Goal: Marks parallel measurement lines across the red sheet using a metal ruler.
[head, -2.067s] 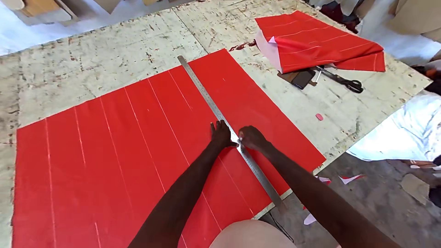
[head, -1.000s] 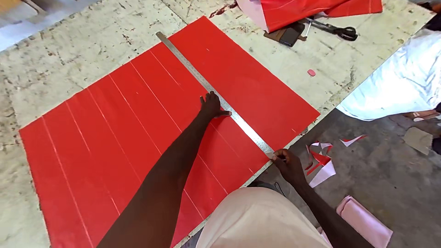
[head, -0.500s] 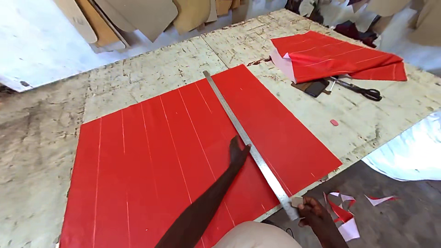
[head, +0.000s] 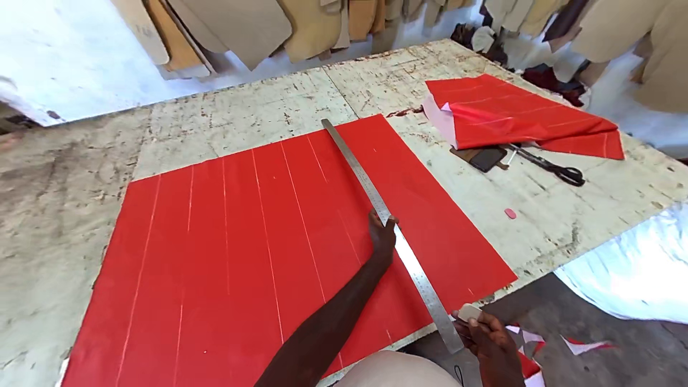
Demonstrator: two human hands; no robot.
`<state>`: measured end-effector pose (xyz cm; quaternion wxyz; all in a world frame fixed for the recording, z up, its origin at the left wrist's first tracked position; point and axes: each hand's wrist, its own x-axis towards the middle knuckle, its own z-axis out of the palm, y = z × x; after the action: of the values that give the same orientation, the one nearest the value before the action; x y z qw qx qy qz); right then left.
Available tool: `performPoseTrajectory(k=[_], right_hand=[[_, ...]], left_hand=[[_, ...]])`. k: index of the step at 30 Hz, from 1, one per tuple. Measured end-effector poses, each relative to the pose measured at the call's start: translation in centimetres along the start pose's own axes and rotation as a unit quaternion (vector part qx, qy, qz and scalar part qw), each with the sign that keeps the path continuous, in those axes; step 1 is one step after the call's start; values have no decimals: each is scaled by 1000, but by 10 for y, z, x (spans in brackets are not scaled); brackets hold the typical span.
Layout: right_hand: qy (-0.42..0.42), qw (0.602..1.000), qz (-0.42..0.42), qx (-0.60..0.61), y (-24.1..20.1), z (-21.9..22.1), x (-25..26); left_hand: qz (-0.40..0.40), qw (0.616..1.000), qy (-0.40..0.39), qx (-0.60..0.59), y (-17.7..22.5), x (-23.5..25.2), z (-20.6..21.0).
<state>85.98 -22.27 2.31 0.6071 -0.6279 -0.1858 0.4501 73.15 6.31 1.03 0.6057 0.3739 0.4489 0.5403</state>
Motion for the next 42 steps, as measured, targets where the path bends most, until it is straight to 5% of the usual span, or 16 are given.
performPoseTrajectory(k=[4, 15, 21, 25, 31, 36, 39, 42], right_hand=[[9, 999, 20, 24, -11, -40, 36], [-144, 980, 132, 37, -15, -121, 91], [-234, 957, 168, 22, -20, -136, 90], [-222, 962, 155, -24, -15, -138, 89], [-202, 965, 130, -102, -4, -133, 80], [-172, 966, 137, -133, 0, -138, 64], [-154, 964, 139, -163, 4, -139, 63], [-135, 966, 150, -164, 10, -141, 60]], left_hand=[[18, 1000, -2, -7, -15, 3, 38], [-30, 997, 78, 1, -65, 19, 119], [-31, 992, 105, 57, -77, 4, 133], [-12, 984, 92, 150, -88, -1, 117], [196, 856, 6, 478, -70, 79, 48], [228, 734, -174, 616, -52, 155, 19], [252, 703, -206, 633, -50, 182, 9], [258, 711, -202, 623, -62, 186, 2]])
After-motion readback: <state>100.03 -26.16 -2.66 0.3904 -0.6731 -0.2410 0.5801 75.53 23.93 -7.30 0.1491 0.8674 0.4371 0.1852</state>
